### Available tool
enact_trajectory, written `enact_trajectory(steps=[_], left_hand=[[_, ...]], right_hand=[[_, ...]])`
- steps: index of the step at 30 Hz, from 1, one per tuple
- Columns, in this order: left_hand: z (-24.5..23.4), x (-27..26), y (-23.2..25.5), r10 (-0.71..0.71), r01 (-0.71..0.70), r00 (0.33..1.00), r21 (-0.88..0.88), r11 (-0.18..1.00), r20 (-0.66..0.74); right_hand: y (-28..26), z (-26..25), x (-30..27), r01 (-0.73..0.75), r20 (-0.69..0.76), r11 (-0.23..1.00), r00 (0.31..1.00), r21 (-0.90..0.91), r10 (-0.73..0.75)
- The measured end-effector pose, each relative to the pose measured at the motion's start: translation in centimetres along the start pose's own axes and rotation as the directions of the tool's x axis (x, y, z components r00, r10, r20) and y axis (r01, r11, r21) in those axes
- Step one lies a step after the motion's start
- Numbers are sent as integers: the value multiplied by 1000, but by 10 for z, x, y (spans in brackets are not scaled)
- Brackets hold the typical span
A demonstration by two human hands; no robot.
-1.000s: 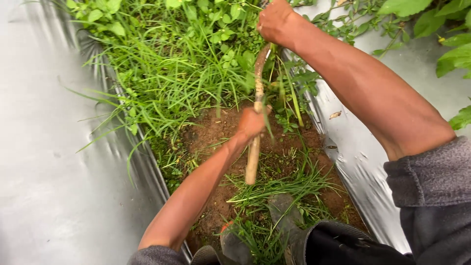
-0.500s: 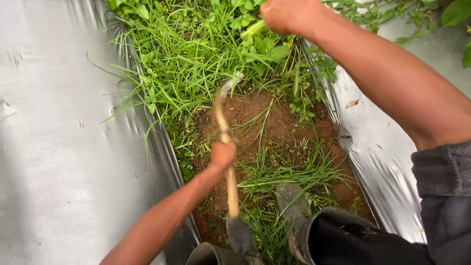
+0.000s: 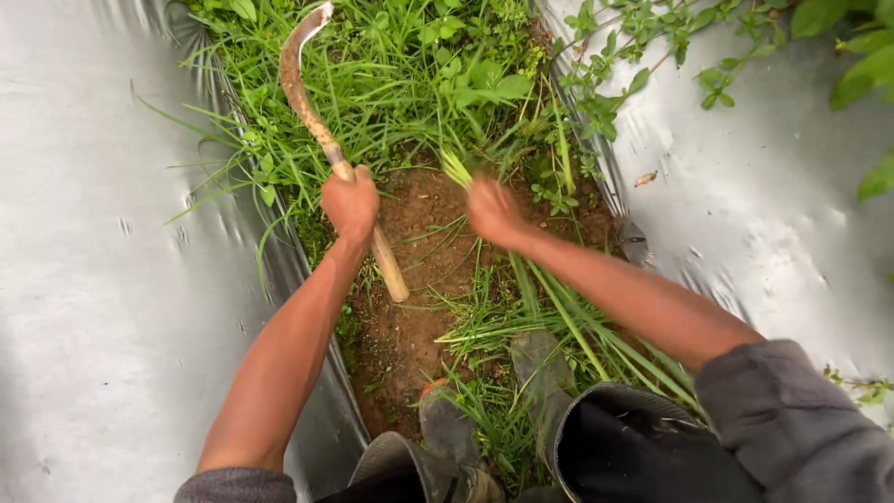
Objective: The person uses a curved hand hoe to loosen soil and remove weeds from a narrow strip of ground between two rows covered in plastic mulch. They repeatedly pull up the weeds by hand and toss them aside while working along the bed.
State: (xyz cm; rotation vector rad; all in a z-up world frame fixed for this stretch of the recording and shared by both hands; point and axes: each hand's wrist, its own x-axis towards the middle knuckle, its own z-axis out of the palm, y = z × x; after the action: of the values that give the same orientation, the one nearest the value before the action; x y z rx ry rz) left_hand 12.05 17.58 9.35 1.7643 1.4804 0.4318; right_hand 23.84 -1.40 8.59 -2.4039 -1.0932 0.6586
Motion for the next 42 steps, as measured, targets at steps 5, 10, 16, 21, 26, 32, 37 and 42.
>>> enact_trajectory(steps=[5, 10, 16, 21, 26, 32, 37, 42], left_hand=[[0, -2, -6, 128, -120, 990, -122, 985, 59], [14, -2, -26, 170, -167, 985, -71, 983, 28], [25, -2, -19, 202, -198, 979, -96, 975, 34], [30, -16, -5, 270, -267, 962, -61, 962, 43], [28, -28, 2, 193, -186, 944, -51, 981, 267], [36, -43, 9, 326, -359, 885, 41, 932, 333], [58, -42, 25, 325, -418, 848, 149, 896, 418], [67, -47, 21, 331, -463, 819, 198, 864, 468]], right_hand=[[24, -12, -126, -434, 194, 900, 887, 42, 419], [124, 8, -162, -385, 376, 856, 779, -345, 502], [69, -60, -81, 322, 469, 787, 882, -527, -47], [67, -48, -2, 527, 327, 141, 692, -838, -644], [47, -77, 54, 0, -33, -247, 991, -969, 127], [148, -40, 113, -200, -201, -28, 979, -979, 42], [204, 27, 87, 118, 118, 480, 993, -869, -32], [226, 55, 21, 331, 276, 556, 943, -762, -184]])
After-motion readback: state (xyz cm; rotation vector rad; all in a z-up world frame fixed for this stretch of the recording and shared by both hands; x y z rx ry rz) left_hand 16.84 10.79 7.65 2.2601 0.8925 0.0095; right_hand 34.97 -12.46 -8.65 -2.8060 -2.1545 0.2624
